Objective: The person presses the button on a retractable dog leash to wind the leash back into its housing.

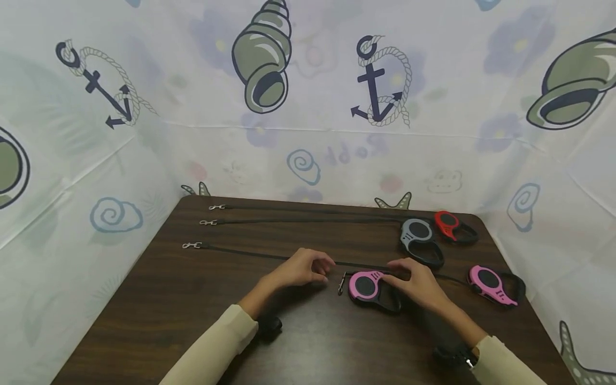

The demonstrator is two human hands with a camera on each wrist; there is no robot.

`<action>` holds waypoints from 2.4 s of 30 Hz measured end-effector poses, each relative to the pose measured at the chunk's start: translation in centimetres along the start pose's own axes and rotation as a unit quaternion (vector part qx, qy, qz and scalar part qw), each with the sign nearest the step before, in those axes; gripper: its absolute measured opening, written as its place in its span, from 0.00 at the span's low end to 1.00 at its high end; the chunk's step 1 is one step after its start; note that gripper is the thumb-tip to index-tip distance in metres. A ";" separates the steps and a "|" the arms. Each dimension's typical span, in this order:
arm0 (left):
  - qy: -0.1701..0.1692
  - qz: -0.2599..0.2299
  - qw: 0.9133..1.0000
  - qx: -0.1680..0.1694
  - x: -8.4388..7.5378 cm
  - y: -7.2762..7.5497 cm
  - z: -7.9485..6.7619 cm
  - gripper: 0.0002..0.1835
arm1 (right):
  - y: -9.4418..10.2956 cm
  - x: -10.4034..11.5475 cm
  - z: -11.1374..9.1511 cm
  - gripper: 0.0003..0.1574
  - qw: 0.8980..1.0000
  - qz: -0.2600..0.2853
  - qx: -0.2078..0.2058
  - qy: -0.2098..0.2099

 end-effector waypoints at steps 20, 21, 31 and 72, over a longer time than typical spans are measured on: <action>-0.050 0.035 0.996 -0.064 4.6 8.5 -4.9 0.27 | 5.2 -1.6 -1.2 0.29 0.997 -0.044 0.020 0.062; -0.050 0.037 0.996 -0.070 4.9 9.0 -5.1 0.27 | 5.5 -1.7 -1.2 0.29 0.996 -0.047 0.019 0.067; -0.033 0.055 0.991 -0.116 8.2 13.2 -8.0 0.29 | 7.7 -2.6 -2.4 0.32 0.991 -0.086 0.012 0.105; 0.056 0.154 0.962 -0.219 18.0 22.8 -17.9 0.28 | 16.2 -11.2 -9.0 0.36 0.972 -0.214 -0.056 0.080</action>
Point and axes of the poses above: each hand's wrist, its own z-axis towards the middle knuckle, its own y-axis out of the back of the hand, x = y × z, the point moved 10 cm from there along z, towards the middle knuckle, and after that the axes turned 8 degrees about y, right-handed, at the moved point
